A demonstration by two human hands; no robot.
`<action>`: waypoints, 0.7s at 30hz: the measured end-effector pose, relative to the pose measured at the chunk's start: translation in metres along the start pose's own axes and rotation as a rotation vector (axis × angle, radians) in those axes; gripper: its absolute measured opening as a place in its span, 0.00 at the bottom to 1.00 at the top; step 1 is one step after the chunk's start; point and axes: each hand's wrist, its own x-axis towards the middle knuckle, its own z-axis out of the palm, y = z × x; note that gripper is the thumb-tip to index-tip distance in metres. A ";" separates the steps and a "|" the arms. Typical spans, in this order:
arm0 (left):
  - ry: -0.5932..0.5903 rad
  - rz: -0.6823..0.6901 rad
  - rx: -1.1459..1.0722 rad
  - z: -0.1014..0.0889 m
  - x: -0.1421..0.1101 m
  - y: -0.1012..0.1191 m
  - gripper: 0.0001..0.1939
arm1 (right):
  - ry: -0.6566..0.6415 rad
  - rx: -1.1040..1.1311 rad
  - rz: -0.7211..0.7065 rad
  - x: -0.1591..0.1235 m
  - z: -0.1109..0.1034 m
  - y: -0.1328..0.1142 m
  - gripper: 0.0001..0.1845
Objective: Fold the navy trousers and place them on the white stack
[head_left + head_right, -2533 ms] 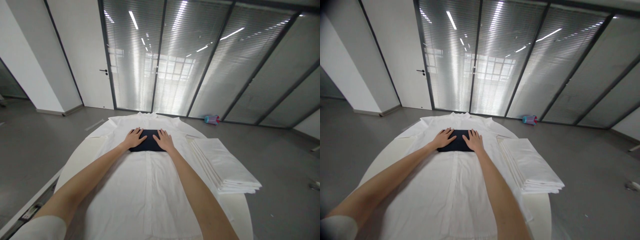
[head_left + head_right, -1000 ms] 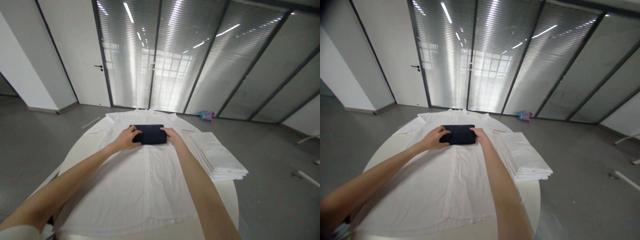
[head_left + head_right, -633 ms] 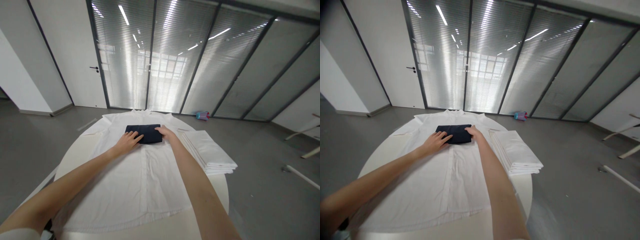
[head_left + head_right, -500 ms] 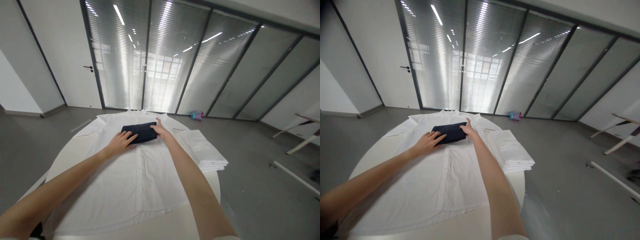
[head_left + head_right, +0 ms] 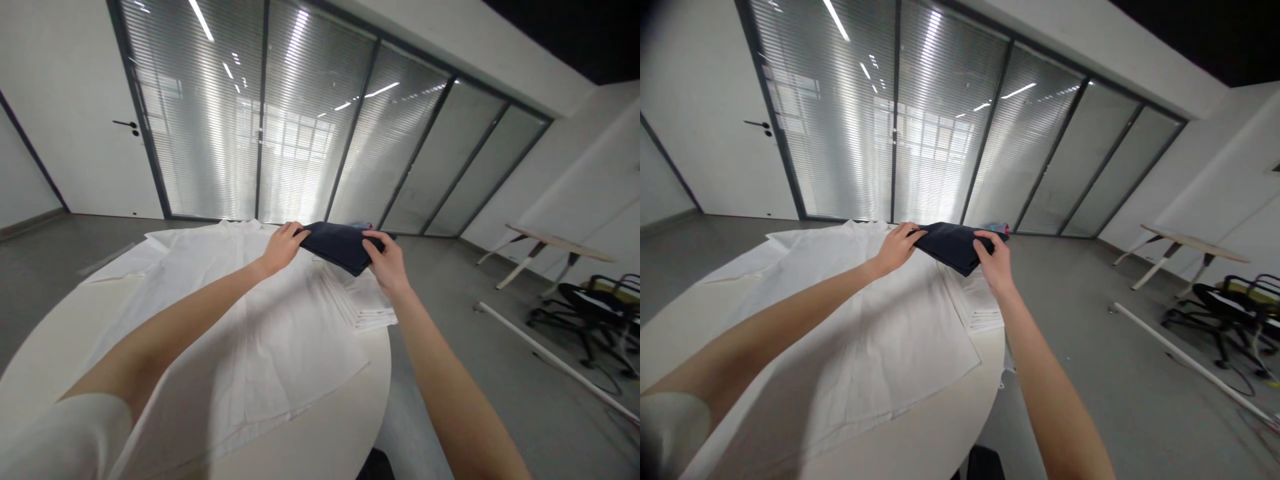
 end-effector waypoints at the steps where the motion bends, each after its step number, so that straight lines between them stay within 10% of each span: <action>1: 0.018 0.030 -0.023 0.011 0.018 0.012 0.24 | 0.068 -0.041 -0.036 -0.005 -0.017 0.008 0.19; 6: -0.095 0.129 -0.080 0.077 0.051 0.058 0.25 | 0.103 -0.140 0.240 -0.052 -0.063 0.051 0.22; 14: -0.187 0.045 -0.467 0.125 -0.002 0.052 0.31 | 0.020 -0.138 0.451 -0.084 -0.062 0.066 0.25; 21: -0.214 -0.507 -0.720 0.141 0.009 0.066 0.28 | 0.065 0.067 0.511 -0.085 -0.064 0.065 0.34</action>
